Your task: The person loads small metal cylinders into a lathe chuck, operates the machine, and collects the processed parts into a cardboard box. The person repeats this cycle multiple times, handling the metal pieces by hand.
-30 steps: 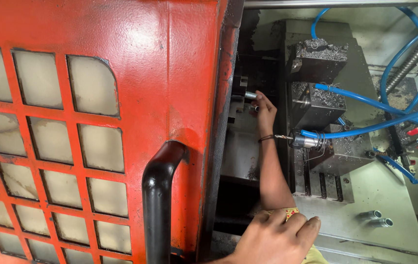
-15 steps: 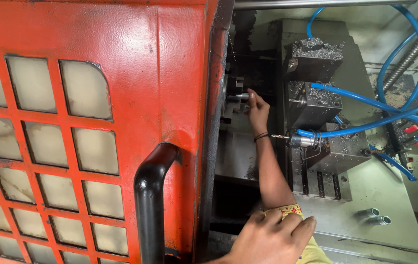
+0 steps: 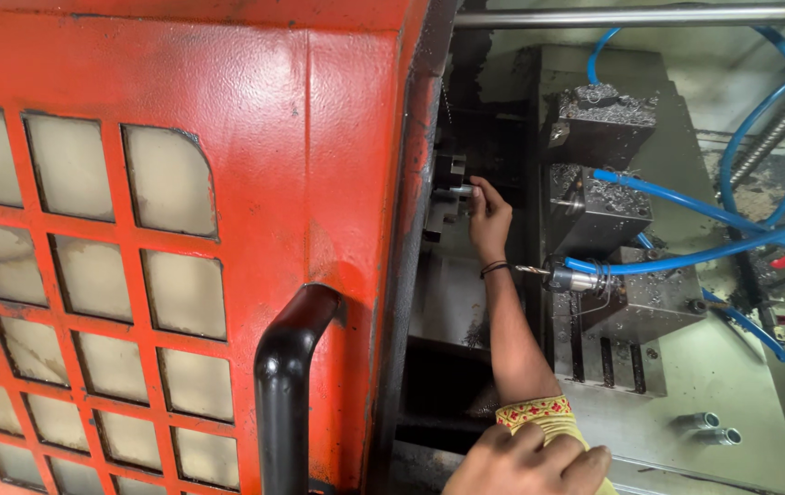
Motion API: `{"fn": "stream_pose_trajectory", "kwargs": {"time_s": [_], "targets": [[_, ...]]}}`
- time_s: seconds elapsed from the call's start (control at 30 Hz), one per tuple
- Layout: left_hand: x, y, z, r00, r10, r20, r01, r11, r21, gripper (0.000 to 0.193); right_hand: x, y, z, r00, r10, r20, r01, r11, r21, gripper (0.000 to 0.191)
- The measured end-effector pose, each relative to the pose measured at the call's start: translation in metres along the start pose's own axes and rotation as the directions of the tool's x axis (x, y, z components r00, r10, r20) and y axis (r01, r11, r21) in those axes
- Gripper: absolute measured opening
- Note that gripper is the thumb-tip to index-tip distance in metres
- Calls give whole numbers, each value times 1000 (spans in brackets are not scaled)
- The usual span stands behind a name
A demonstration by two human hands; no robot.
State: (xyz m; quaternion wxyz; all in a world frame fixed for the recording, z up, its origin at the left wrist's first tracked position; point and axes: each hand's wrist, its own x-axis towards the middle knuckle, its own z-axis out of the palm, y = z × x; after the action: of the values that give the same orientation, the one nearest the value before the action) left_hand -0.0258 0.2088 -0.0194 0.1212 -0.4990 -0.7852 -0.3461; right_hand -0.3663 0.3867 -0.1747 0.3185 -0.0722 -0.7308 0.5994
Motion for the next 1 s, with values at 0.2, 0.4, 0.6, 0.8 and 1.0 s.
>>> {"fn": "stream_pose_trajectory", "kwargs": {"time_s": [0.2,0.4,0.6,0.8,1.0], "targets": [[-11,-5,16,994,97,-42,-91,989,118,33,8,15,6,999,-46,-8,46,991,124,27],[-15,-2,27,989,115,-90,-106,989,100,34,4,1,9,1000,-12,-10,13,991,136,27],[-7,8,-5,995,93,33,-96,987,129,41,-2,-22,6,998,58,9,-59,984,166,29],[4,22,-51,985,108,133,-123,986,109,64,-75,-53,16,983,169,-77,-130,923,363,44],[6,39,-62,985,159,64,-159,987,-7,50,-239,-138,-95,955,290,54,-288,878,383,40]]}}
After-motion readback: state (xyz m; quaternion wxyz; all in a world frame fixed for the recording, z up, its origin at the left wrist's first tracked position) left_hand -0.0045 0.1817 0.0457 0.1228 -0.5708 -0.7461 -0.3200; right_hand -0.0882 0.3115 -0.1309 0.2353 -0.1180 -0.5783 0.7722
